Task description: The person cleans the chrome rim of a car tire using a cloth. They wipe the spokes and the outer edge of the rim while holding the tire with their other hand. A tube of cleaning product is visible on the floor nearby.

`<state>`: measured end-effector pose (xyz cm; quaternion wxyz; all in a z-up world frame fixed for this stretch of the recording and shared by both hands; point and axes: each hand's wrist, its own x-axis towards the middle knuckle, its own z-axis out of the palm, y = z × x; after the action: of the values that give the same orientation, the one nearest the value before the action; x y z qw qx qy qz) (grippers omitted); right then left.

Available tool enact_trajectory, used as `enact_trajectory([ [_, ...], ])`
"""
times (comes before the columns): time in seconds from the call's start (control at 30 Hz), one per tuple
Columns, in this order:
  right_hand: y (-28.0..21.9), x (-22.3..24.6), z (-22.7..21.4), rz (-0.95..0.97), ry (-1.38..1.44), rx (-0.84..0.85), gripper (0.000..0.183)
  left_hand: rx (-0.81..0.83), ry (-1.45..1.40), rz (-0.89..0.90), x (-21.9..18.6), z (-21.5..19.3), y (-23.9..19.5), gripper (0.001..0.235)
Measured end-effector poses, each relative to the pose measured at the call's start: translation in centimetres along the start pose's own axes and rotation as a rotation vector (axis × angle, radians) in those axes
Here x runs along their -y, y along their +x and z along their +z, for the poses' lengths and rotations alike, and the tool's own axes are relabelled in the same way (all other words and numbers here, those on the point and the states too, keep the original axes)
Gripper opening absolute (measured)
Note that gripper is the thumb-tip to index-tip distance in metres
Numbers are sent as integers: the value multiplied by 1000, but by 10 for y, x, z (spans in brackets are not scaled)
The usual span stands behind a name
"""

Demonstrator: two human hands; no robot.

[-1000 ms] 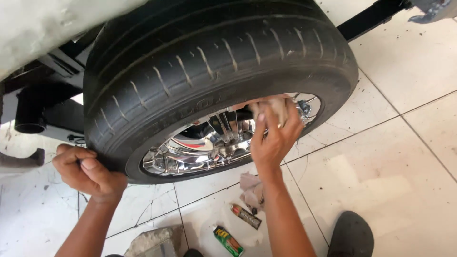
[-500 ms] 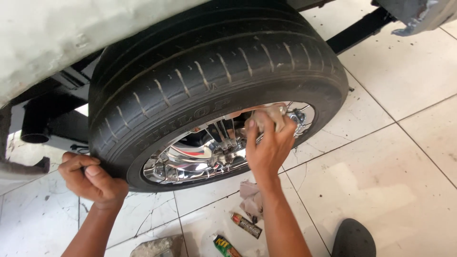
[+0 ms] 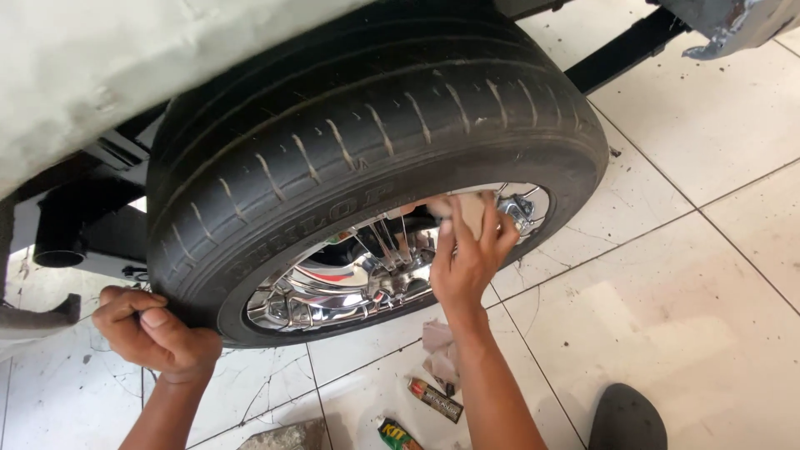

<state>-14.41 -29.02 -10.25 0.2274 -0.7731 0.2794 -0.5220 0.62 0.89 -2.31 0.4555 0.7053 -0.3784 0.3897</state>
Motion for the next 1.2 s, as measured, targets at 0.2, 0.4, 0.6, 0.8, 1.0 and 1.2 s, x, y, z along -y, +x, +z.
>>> enact_trajectory([
  [0.2,-24,1,2,29,125,-97,29,-2,15,11,5,-2,-3,31],
  [0.4,16,6,-10,81,134,-144,28,17,20,4,7,-5,-5,31],
  [0.6,23,-4,-15,-19,156,-121,20,5,-1,2,2,-1,-2,31],
  [0.8,28,-2,-17,-53,139,-64,24,-4,1,-19,3,-3,-6,35],
  [1.0,26,-5,-15,-62,99,-73,27,2,41,-8,-2,-1,1,36],
  [1.2,30,-2,-19,-66,171,-78,32,2,25,-11,2,-2,-2,36],
])
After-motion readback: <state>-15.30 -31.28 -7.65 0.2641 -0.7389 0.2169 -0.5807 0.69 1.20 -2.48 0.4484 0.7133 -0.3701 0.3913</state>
